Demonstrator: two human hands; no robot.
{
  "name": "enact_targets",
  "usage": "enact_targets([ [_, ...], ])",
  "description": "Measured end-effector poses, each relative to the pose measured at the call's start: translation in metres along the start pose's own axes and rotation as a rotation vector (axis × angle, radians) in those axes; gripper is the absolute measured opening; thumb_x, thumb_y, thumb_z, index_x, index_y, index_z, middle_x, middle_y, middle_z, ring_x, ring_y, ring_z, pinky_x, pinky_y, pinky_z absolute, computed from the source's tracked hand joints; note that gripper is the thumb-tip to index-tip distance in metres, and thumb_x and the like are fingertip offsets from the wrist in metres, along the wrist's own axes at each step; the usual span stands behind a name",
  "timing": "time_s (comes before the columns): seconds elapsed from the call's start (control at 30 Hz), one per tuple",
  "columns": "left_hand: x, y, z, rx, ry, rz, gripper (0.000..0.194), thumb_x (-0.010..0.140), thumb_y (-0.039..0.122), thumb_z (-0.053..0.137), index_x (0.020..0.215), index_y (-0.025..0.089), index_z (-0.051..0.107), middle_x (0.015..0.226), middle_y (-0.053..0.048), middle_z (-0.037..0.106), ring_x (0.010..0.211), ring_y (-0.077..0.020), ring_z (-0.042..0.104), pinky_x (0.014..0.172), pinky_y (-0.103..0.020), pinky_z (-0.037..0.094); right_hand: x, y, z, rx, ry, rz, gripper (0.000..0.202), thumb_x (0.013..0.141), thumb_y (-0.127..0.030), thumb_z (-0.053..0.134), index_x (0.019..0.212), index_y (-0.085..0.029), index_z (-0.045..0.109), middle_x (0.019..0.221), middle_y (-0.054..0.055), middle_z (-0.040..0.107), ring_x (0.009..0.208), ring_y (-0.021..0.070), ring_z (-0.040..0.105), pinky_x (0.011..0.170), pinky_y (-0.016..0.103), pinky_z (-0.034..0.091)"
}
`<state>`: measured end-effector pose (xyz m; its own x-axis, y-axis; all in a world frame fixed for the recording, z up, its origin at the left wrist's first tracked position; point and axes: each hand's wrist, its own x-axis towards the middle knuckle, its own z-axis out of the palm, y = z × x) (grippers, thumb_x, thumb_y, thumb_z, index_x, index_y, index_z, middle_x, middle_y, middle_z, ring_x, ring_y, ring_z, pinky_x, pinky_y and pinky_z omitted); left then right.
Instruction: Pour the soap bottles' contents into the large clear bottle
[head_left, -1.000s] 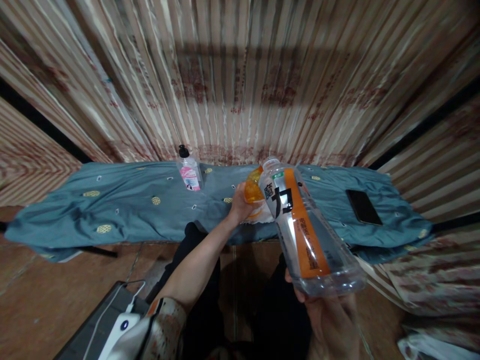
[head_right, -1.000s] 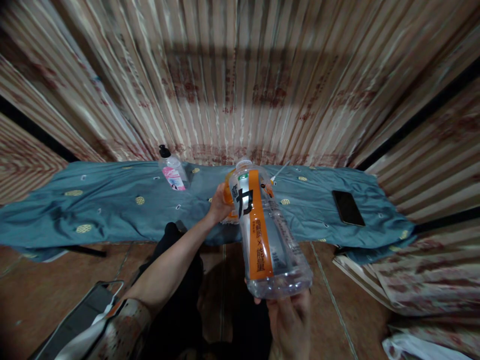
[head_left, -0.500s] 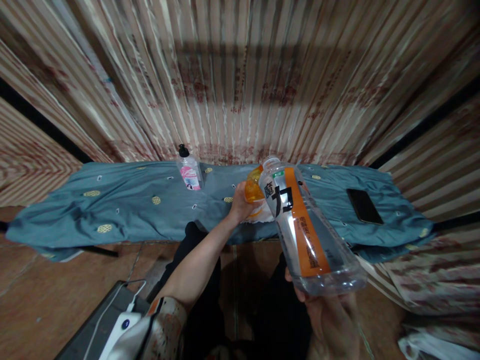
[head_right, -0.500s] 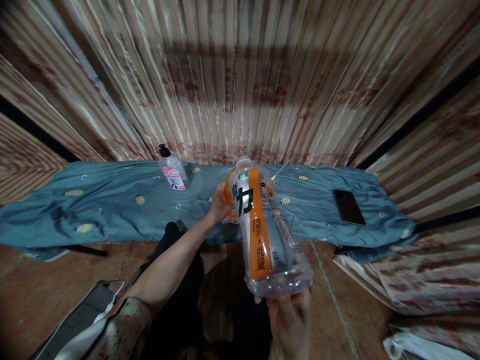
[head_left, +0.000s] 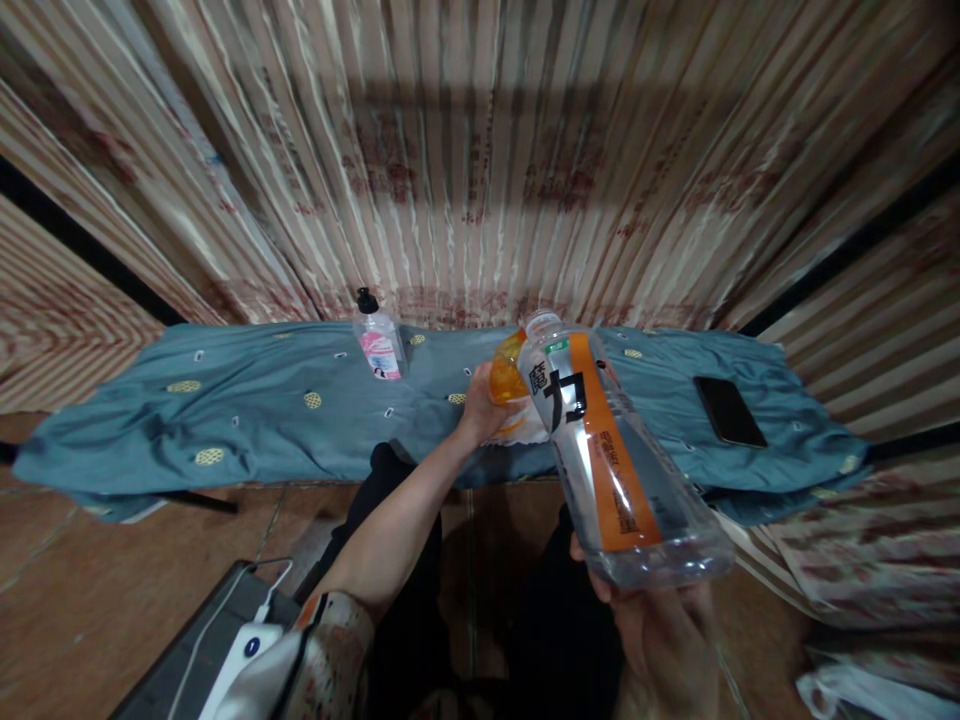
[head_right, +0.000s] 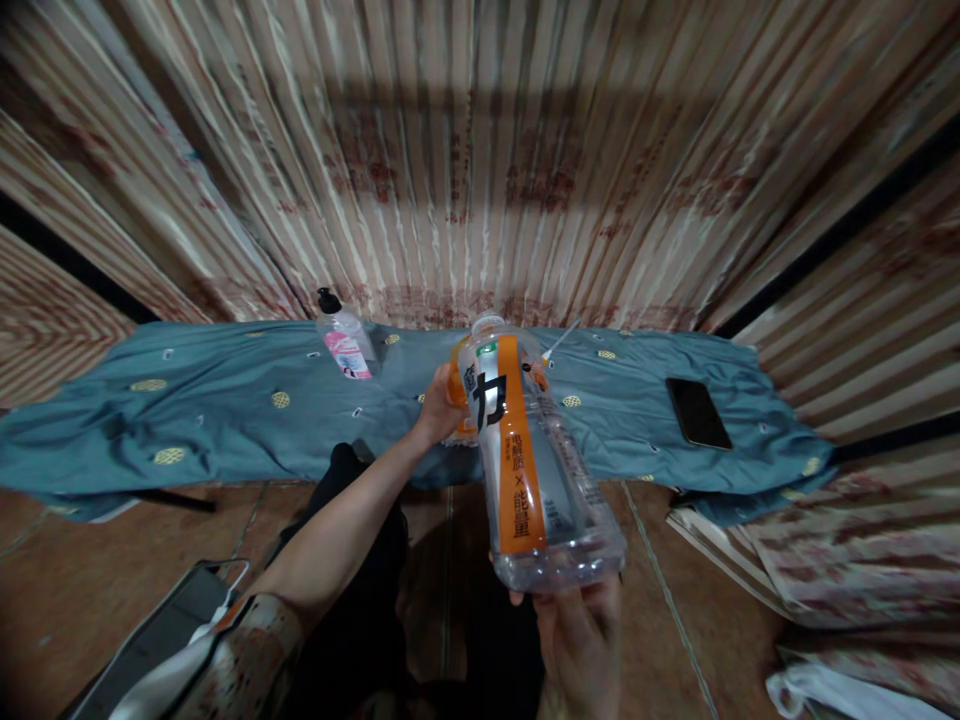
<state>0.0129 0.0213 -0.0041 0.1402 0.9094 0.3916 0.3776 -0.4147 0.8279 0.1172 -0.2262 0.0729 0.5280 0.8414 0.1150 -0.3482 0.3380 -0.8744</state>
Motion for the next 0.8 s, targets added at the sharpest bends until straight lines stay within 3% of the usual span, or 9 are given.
enact_targets([
  [0.13,-0.0005,0.0033,-0.0027,0.024,-0.056,-0.022,0.042,0.064,0.025,0.09,0.096,0.021,0.062,0.1,-0.005,0.066,0.104,-0.026,0.062,0.096,-0.043,0.055,-0.0001,-0.0004,-0.0003,0.013,0.004,0.005,0.025,0.08,-0.045,0.087,0.085,-0.024,0.074,0.077,0.006,0.079,0.057,0.0195,0.072,0.037,0.02,0.048],
  [0.5,-0.001,0.0027,-0.0024,-0.062,-0.014,-0.03,0.047,0.06,0.021,0.091,0.096,0.023,0.062,0.099,-0.003,0.065,0.101,-0.0247,0.062,0.094,-0.041,0.054,-0.0025,0.0003,0.0012,-0.006,0.051,0.023,0.03,0.08,-0.045,0.086,0.099,-0.025,0.075,0.074,0.005,0.076,0.057,0.0205,0.07,0.037,0.022,0.046],
  [0.67,-0.0013,0.0035,-0.0029,-0.04,-0.031,-0.044,0.045,0.06,0.019,0.091,0.095,0.022,0.063,0.099,-0.004,0.065,0.104,-0.0254,0.063,0.094,-0.04,0.054,-0.0014,0.0006,-0.0009,-0.019,0.021,0.027,0.029,0.078,-0.047,0.088,0.087,-0.024,0.072,0.076,0.006,0.077,0.056,0.0201,0.069,0.037,0.022,0.045],
  [0.8,-0.0015,0.0029,-0.0027,-0.02,-0.031,-0.026,0.047,0.061,0.024,0.091,0.099,0.022,0.063,0.101,-0.004,0.066,0.102,-0.0248,0.063,0.094,-0.041,0.055,-0.0027,0.0025,-0.0018,-0.003,0.052,0.038,0.032,0.078,-0.047,0.088,0.096,-0.025,0.074,0.077,0.005,0.076,0.057,0.0197,0.069,0.037,0.022,0.044],
])
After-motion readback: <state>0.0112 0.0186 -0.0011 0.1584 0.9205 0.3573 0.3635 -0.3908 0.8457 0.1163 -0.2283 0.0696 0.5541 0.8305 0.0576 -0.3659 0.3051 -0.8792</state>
